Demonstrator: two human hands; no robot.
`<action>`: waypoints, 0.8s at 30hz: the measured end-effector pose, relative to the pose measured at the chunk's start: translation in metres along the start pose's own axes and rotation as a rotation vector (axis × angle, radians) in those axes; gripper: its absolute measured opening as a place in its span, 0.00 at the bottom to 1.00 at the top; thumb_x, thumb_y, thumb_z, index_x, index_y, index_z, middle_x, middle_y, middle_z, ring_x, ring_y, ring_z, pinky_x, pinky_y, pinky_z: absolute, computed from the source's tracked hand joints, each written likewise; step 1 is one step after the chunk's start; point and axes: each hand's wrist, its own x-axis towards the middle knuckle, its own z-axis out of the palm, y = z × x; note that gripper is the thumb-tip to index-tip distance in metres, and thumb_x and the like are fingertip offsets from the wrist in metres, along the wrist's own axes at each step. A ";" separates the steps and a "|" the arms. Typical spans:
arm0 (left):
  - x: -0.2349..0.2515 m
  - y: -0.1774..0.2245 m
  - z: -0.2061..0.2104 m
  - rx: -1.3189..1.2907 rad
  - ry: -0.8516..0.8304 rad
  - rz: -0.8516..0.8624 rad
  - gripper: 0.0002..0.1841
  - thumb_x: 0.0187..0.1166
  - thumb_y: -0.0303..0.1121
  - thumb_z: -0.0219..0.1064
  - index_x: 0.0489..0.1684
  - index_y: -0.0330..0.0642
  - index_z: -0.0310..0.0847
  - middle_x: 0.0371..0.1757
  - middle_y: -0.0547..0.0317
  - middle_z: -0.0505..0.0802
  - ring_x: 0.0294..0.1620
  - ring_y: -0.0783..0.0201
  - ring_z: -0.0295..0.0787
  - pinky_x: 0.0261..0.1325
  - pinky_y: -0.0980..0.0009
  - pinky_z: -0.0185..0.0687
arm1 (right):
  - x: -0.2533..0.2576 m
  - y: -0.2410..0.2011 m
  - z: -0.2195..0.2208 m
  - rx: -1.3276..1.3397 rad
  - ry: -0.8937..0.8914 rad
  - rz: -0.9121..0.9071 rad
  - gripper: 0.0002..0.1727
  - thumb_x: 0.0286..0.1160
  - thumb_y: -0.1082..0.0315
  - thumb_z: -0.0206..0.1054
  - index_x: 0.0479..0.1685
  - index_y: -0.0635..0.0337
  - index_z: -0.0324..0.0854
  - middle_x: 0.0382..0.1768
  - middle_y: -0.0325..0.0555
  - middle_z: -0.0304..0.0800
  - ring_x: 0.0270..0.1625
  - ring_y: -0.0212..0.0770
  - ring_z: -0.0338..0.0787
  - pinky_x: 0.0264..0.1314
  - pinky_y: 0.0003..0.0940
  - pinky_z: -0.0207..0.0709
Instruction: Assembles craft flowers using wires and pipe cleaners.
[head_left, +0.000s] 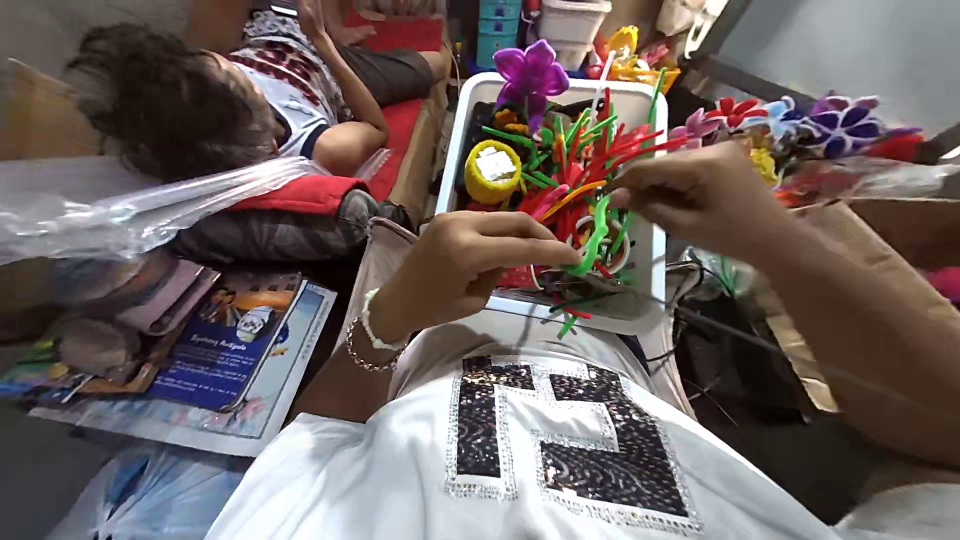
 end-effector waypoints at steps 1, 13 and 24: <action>0.000 0.000 0.002 -0.024 0.046 -0.019 0.17 0.72 0.14 0.59 0.49 0.35 0.94 0.48 0.50 0.96 0.49 0.67 0.92 0.54 0.71 0.89 | 0.000 -0.001 0.012 0.025 0.000 0.013 0.15 0.83 0.64 0.59 0.41 0.62 0.89 0.26 0.43 0.87 0.24 0.32 0.81 0.28 0.32 0.77; 0.000 -0.004 0.008 0.398 0.395 -0.331 0.23 0.76 0.13 0.59 0.63 0.42 0.90 0.58 0.52 0.94 0.52 0.63 0.93 0.55 0.66 0.90 | -0.014 -0.029 0.055 0.314 -0.201 0.044 0.16 0.88 0.57 0.57 0.36 0.51 0.87 0.20 0.26 0.78 0.22 0.17 0.74 0.24 0.16 0.68; 0.001 -0.006 0.015 0.682 0.145 -0.375 0.25 0.73 0.13 0.61 0.60 0.52 0.94 0.53 0.54 0.96 0.45 0.53 0.93 0.41 0.55 0.85 | -0.053 -0.074 -0.026 -0.329 -0.040 0.017 0.19 0.87 0.59 0.52 0.45 0.55 0.89 0.24 0.41 0.84 0.20 0.43 0.83 0.16 0.42 0.69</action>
